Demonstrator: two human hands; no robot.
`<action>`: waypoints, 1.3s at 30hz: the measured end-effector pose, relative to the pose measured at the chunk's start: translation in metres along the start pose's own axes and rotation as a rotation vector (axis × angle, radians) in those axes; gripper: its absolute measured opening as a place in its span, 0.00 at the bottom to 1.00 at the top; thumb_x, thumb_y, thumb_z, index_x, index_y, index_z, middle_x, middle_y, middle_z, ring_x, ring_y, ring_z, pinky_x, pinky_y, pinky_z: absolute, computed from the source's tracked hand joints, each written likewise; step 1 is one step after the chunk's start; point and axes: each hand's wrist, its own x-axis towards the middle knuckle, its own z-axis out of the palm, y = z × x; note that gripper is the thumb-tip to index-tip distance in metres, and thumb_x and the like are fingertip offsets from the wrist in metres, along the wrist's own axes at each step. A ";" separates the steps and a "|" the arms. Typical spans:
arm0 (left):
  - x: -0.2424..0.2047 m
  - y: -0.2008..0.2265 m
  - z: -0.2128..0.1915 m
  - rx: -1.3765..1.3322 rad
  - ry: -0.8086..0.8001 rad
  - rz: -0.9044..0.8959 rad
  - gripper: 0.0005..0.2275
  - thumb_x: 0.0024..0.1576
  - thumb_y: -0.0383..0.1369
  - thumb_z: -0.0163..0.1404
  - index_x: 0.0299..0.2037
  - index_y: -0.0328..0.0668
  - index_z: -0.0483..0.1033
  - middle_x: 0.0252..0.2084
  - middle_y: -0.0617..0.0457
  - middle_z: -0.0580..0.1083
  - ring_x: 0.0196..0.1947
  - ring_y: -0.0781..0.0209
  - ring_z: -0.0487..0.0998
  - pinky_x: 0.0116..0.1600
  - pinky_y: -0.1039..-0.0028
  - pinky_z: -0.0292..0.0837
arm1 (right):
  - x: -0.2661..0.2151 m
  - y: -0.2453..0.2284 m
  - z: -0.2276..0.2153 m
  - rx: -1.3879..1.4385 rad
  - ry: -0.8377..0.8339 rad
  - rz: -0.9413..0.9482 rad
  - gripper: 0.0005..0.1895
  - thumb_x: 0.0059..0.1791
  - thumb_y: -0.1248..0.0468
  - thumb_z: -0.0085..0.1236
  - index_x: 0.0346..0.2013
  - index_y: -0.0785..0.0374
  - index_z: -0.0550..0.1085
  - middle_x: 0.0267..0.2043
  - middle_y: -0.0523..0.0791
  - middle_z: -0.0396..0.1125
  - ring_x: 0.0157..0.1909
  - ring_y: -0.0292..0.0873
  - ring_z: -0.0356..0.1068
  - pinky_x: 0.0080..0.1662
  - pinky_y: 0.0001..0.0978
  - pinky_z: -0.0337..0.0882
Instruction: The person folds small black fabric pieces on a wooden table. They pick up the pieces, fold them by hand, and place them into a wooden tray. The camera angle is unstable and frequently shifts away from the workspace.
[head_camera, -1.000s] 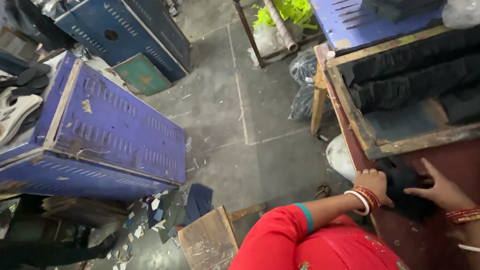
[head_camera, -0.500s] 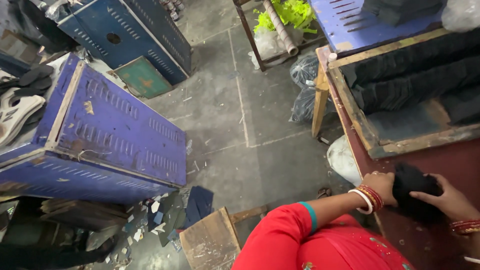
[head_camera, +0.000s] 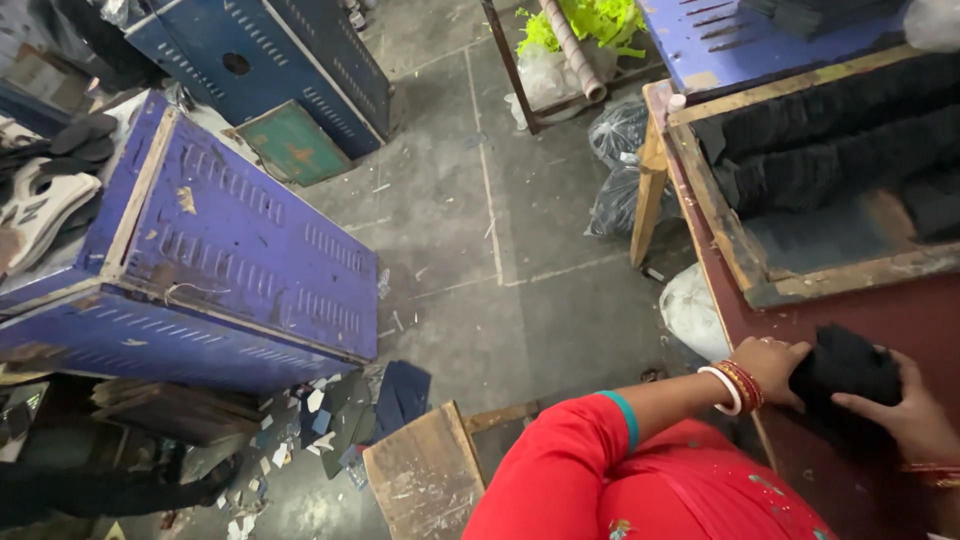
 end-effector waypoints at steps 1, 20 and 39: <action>0.000 -0.002 0.003 -0.023 0.040 0.034 0.39 0.29 0.54 0.65 0.52 0.43 0.73 0.42 0.43 0.80 0.44 0.42 0.82 0.47 0.54 0.77 | -0.003 -0.003 0.001 0.123 -0.019 0.022 0.54 0.36 0.64 0.72 0.73 0.67 0.57 0.62 0.53 0.63 0.61 0.47 0.66 0.56 0.42 0.69; 0.021 0.017 -0.047 -0.098 0.022 0.239 0.40 0.30 0.49 0.69 0.53 0.36 0.71 0.51 0.38 0.77 0.56 0.40 0.75 0.64 0.49 0.63 | -0.039 -0.118 -0.036 -0.426 0.011 -0.129 0.64 0.31 0.58 0.76 0.75 0.64 0.50 0.69 0.59 0.60 0.64 0.61 0.65 0.59 0.49 0.67; 0.022 0.040 -0.018 -0.150 -0.014 0.170 0.35 0.36 0.49 0.66 0.53 0.34 0.74 0.50 0.38 0.77 0.57 0.42 0.75 0.70 0.49 0.56 | -0.057 -0.075 -0.013 -0.156 0.247 -0.199 0.66 0.33 0.63 0.77 0.77 0.70 0.45 0.71 0.57 0.58 0.72 0.55 0.59 0.68 0.44 0.59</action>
